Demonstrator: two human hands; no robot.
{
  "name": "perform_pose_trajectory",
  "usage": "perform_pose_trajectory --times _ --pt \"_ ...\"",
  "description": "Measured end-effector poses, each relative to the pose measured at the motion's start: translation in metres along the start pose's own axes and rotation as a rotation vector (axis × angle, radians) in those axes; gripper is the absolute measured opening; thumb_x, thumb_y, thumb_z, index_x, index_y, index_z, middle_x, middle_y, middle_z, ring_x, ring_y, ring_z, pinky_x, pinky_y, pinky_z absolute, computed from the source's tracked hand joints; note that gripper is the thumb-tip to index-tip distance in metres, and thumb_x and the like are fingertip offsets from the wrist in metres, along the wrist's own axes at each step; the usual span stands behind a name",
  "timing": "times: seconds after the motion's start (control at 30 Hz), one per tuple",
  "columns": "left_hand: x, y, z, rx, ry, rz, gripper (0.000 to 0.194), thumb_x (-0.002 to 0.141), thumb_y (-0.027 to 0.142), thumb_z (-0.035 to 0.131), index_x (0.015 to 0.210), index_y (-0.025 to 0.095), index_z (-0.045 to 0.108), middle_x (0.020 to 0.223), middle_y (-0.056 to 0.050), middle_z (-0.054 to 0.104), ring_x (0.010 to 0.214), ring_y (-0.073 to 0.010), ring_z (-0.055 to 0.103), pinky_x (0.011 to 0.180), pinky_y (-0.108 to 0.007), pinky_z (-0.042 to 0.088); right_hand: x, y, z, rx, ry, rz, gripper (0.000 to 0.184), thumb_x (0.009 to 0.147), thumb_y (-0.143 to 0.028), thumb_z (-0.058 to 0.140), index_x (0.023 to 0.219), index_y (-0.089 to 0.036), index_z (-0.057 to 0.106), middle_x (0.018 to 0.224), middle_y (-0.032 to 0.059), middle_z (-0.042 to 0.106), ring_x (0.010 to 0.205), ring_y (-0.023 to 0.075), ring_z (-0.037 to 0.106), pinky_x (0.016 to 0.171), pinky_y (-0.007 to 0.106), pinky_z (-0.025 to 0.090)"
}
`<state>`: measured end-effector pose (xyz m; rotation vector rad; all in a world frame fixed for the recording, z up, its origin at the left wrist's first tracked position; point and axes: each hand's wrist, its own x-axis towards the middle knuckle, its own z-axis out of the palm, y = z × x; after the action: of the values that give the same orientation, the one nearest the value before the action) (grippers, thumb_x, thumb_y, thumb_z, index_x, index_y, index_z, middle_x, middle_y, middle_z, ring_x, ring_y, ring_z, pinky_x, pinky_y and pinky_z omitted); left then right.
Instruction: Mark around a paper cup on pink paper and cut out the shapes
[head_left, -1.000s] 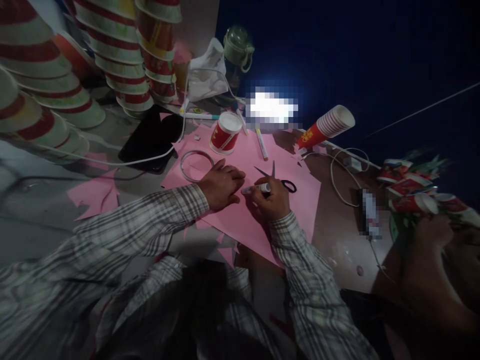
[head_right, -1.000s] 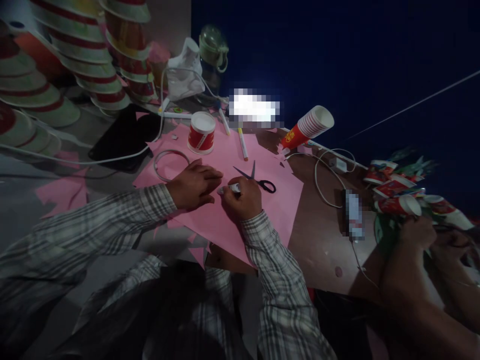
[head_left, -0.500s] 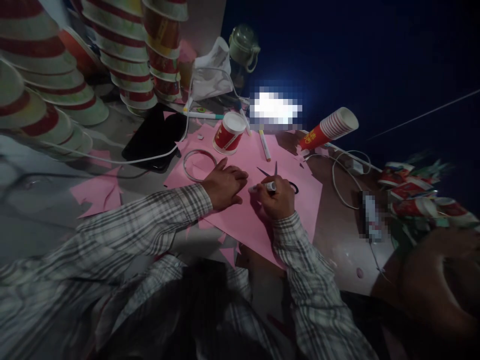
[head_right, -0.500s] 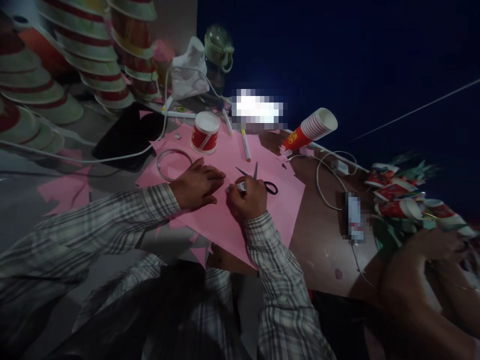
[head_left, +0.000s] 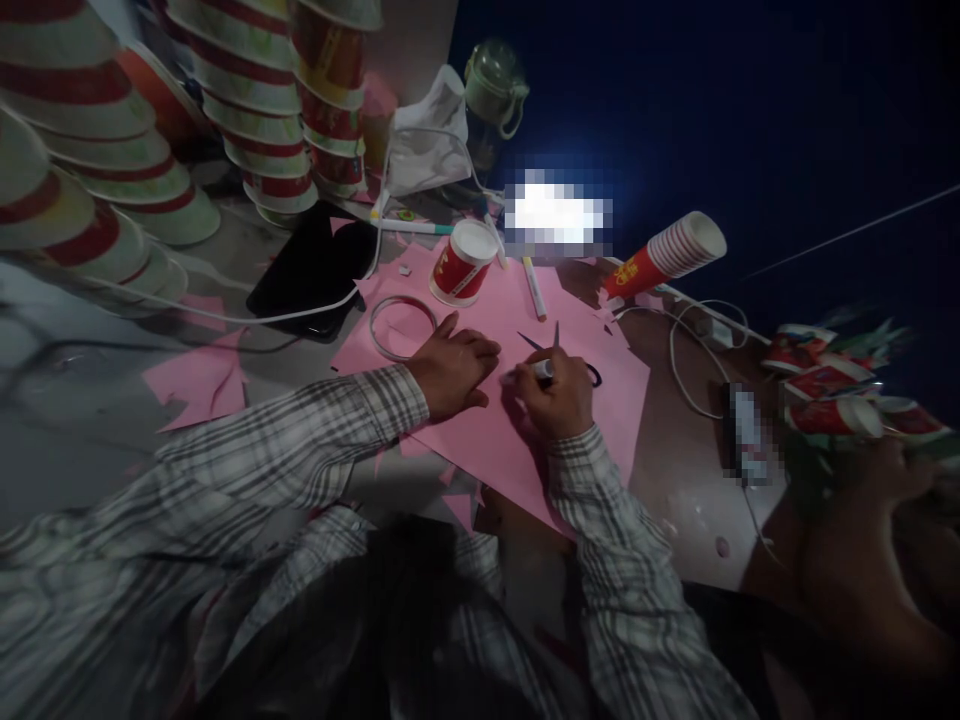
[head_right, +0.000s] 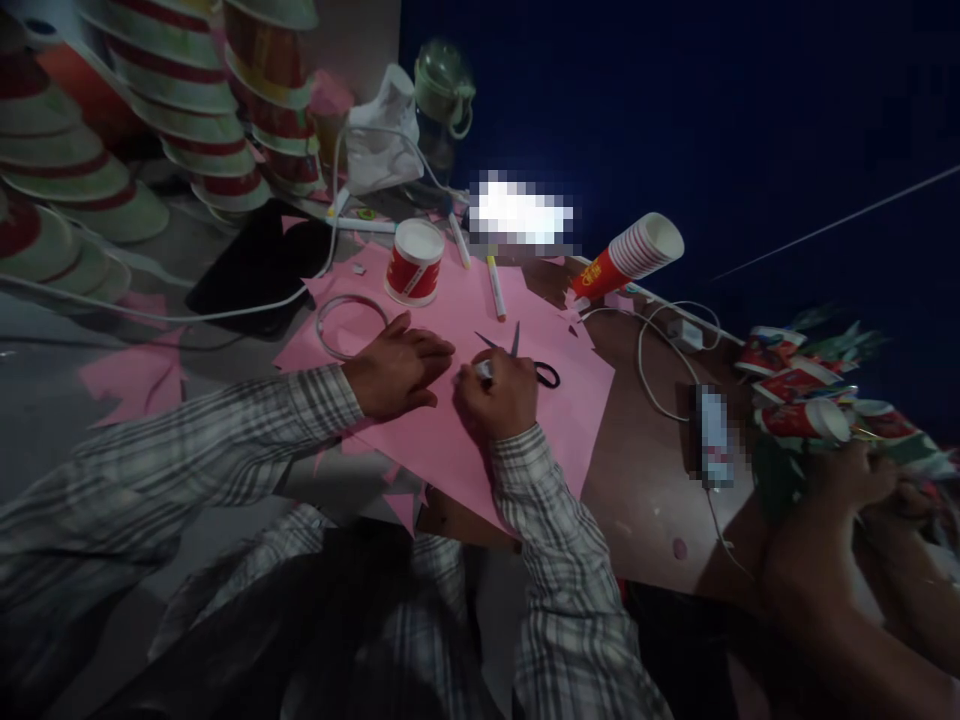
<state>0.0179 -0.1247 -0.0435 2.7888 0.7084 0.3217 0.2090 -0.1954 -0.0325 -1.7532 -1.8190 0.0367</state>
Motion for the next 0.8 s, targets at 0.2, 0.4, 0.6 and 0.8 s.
perform_pose_trajectory --times 0.2,0.4,0.6,0.8 --pt "0.0000 0.0011 0.0000 0.024 0.022 -0.013 0.047 0.097 0.044 0.066 0.133 0.014 0.065 0.150 -0.013 0.062 0.138 -0.0311 0.054 0.127 -0.058 0.017 -0.0015 -0.0001 -0.0054 0.031 -0.030 -0.003 0.013 0.083 -0.036 0.061 0.076 -0.024 0.058 0.064 0.0022 0.064 0.061 0.0204 0.057 0.071 0.037 0.046" --pt "-0.0010 0.0027 -0.0023 0.038 -0.006 -0.003 0.049 0.098 0.047 0.065 0.135 0.014 0.064 0.152 -0.012 0.060 0.140 -0.0308 0.053 0.127 -0.056 0.016 -0.0011 -0.0005 -0.0076 0.005 -0.014 0.020 0.014 0.082 -0.035 0.059 0.075 -0.025 0.056 0.059 0.0004 0.063 0.056 0.0192 0.056 0.064 0.034 0.043" --pt "-0.0002 0.0062 -0.0061 0.055 -0.039 -0.036 0.050 0.098 0.046 0.064 0.136 0.014 0.064 0.155 -0.012 0.058 0.141 -0.0300 0.051 0.127 -0.055 0.015 -0.0010 -0.0001 -0.0079 -0.024 -0.015 0.038 0.015 0.083 -0.037 0.058 0.073 -0.025 0.054 0.055 -0.0020 0.058 0.053 0.0184 0.053 0.064 0.034 0.043" --pt "-0.0001 0.0060 -0.0069 0.044 -0.050 -0.043 0.049 0.099 0.045 0.062 0.138 0.015 0.063 0.156 -0.013 0.057 0.141 -0.0304 0.051 0.127 -0.056 0.015 -0.0016 -0.0009 -0.0064 -0.024 -0.020 0.036 0.015 0.083 -0.037 0.057 0.074 -0.025 0.055 0.057 -0.0001 0.062 0.055 0.0199 0.057 0.066 0.036 0.045"
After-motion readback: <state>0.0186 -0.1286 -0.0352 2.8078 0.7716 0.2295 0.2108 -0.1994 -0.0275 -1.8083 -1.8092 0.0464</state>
